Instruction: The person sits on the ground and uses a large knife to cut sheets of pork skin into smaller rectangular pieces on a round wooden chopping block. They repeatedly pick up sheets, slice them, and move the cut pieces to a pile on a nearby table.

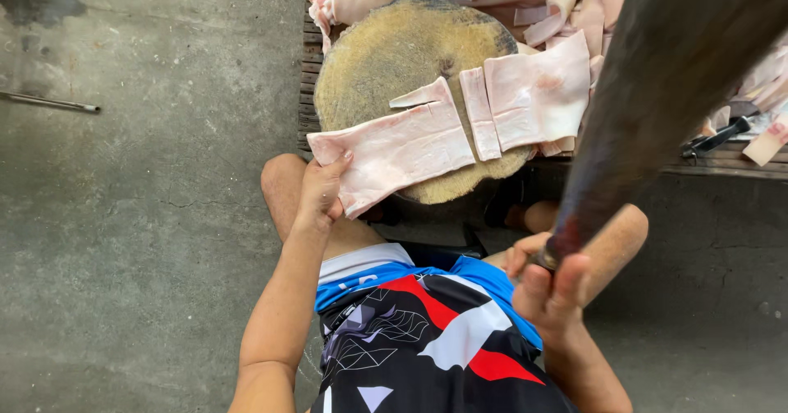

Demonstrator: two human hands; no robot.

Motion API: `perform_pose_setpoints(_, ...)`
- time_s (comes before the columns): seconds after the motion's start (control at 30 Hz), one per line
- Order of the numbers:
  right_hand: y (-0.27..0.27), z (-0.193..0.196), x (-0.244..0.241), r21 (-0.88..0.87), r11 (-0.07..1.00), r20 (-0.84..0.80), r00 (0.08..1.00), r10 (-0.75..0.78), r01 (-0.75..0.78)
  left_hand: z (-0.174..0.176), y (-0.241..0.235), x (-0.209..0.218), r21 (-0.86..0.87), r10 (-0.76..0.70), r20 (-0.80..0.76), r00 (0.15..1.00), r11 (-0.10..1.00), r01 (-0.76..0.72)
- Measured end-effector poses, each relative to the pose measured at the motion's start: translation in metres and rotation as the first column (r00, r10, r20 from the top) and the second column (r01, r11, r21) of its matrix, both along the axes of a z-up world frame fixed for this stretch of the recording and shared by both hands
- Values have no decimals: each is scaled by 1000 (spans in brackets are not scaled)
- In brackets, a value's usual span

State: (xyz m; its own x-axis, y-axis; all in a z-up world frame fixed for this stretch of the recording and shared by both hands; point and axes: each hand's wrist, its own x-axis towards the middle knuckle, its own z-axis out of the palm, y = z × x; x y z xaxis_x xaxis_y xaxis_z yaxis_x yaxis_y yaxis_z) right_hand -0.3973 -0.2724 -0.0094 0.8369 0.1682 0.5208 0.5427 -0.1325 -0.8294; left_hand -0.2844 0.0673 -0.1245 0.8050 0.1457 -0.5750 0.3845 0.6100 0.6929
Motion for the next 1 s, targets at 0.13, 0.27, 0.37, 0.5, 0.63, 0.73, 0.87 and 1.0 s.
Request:
perform_pose_setpoints(0.13,34,-70,27,-551,823,-132,959,-249,138,-8,5,0,-34,15,52,999,999,-14)
perform_pose_setpoints(0.27,26,-80,23,-512,854,-287,919,-270,91,-13,-1,-3,-38,-4,20,1000,999,5)
perform_pose_setpoints(0.37,17,-81,29,-636,769,-396,824,-405,72,-12,-1,-3,15,1,-9,1000,1000,-1)
perform_pose_setpoints(0.5,19,-79,14,-585,810,-480,790,-381,35,-1,-2,-14,16,84,112,990,996,-87)
perform_pose_setpoints(0.63,7,-70,5,-523,851,-396,868,-299,55,16,22,-31,196,20,153,988,979,-50)
perform_pose_setpoints(0.73,5,-62,18,-518,850,-337,891,-304,95,6,34,-30,186,4,37,999,982,-11)
perform_pose_setpoints(0.87,18,-44,25,-523,849,-490,792,-365,68,10,33,-34,104,-4,-71,997,994,11)
perform_pose_setpoints(1.0,34,-36,7,-452,890,-460,841,-284,54,46,43,-32,172,-30,-33,999,984,35)
